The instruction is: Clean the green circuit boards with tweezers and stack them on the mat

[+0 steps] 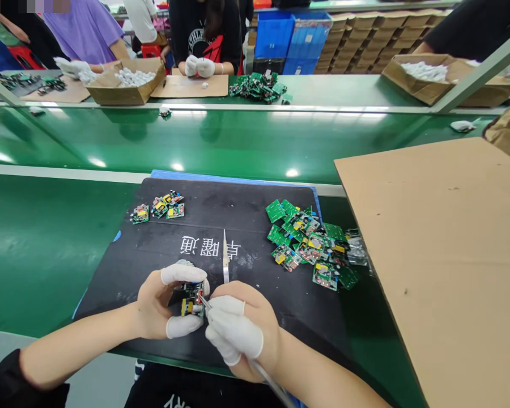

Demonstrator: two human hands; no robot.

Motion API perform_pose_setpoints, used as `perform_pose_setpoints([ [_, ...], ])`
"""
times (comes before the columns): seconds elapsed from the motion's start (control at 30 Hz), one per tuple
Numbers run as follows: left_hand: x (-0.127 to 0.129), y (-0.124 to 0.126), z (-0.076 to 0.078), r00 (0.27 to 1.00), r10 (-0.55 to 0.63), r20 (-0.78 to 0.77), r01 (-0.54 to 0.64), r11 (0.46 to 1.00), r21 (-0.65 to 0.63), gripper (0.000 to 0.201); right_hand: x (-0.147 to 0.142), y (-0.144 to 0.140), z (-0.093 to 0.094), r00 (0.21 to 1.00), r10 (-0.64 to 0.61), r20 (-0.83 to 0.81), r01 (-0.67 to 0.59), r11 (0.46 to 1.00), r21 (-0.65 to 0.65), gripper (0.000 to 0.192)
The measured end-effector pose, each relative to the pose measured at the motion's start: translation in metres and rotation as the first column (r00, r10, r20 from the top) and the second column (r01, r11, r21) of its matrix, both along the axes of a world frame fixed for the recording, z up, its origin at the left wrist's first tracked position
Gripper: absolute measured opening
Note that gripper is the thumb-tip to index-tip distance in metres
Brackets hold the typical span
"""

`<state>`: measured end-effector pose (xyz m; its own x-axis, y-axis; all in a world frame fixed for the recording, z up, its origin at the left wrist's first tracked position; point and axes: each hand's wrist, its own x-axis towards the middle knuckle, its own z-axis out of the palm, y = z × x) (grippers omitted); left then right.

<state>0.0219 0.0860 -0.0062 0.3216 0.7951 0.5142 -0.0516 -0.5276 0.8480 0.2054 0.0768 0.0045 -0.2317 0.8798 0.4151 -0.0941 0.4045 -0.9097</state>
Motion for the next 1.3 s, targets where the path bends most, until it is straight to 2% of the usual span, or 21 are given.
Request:
perform_pose_setpoints([
  [0.1, -0.002, 0.001, 0.001, 0.997, -0.073, 0.032, 0.074, 0.995, -0.061, 0.046, -0.002, 0.000, 0.014, 0.988, 0.078, -0.134, -0.076, 0.997, 0.024, 0.015],
  [0.2, -0.004, 0.002, 0.003, 0.990, -0.140, 0.025, 0.141, 0.986, -0.083, 0.045, -0.006, 0.002, 0.021, 0.944, 0.126, -0.306, -0.174, 0.976, -0.134, 0.013],
  [0.33, -0.005, 0.005, 0.006, 0.986, -0.167, -0.010, 0.167, 0.985, -0.044, 0.044, -0.006, 0.005, 0.021, 0.876, 0.147, -0.459, -0.326, 0.882, -0.340, 0.015],
  [0.5, -0.003, 0.005, 0.009, 0.974, -0.225, 0.014, 0.225, 0.974, -0.027, 0.050, -0.005, 0.009, 0.022, 0.863, 0.129, -0.489, -0.404, 0.758, -0.512, 0.026],
  [0.6, -0.002, 0.005, 0.010, 0.980, -0.199, 0.015, 0.199, 0.980, 0.013, 0.052, -0.005, 0.009, 0.024, 0.870, 0.128, -0.477, -0.401, 0.748, -0.530, 0.027],
  [0.67, -0.001, 0.006, 0.010, 0.991, -0.130, -0.018, 0.131, 0.989, 0.072, 0.051, -0.005, 0.007, 0.025, 0.878, 0.124, -0.463, -0.365, 0.798, -0.479, 0.024],
  [0.73, -0.001, 0.007, 0.011, 0.996, -0.021, -0.090, 0.036, 0.985, 0.169, 0.048, -0.004, 0.003, 0.026, 0.900, 0.111, -0.422, -0.284, 0.884, -0.372, 0.018],
  [0.8, 0.000, 0.009, 0.012, 0.982, 0.120, -0.149, -0.069, 0.949, 0.307, 0.047, -0.002, 0.000, 0.028, 0.931, 0.084, -0.356, -0.178, 0.954, -0.240, 0.010],
  [0.87, 0.001, 0.010, 0.014, 0.954, 0.249, -0.168, -0.156, 0.888, 0.432, 0.047, -0.001, -0.003, 0.030, 0.959, 0.062, -0.278, -0.100, 0.987, -0.127, 0.009],
  [0.97, 0.000, 0.010, 0.017, 0.917, 0.352, -0.188, -0.206, 0.822, 0.532, 0.047, 0.002, -0.005, 0.029, 0.982, 0.039, -0.183, -0.037, 0.999, 0.012, 0.014],
  [1.13, -0.003, 0.009, 0.022, 0.885, 0.394, -0.247, -0.163, 0.760, 0.629, 0.043, 0.009, -0.005, 0.010, 0.999, 0.005, 0.033, -0.012, 0.974, 0.227, 0.030],
  [1.23, -0.004, 0.008, 0.022, 0.867, 0.417, -0.274, -0.157, 0.750, 0.643, 0.045, 0.012, -0.004, -0.003, 0.995, 0.010, 0.102, -0.044, 0.941, 0.337, 0.026],
  [1.3, -0.004, 0.008, 0.022, 0.857, 0.427, -0.287, -0.162, 0.754, 0.637, 0.047, 0.013, -0.006, -0.004, 0.987, -0.004, 0.159, -0.048, 0.944, 0.328, 0.021],
])
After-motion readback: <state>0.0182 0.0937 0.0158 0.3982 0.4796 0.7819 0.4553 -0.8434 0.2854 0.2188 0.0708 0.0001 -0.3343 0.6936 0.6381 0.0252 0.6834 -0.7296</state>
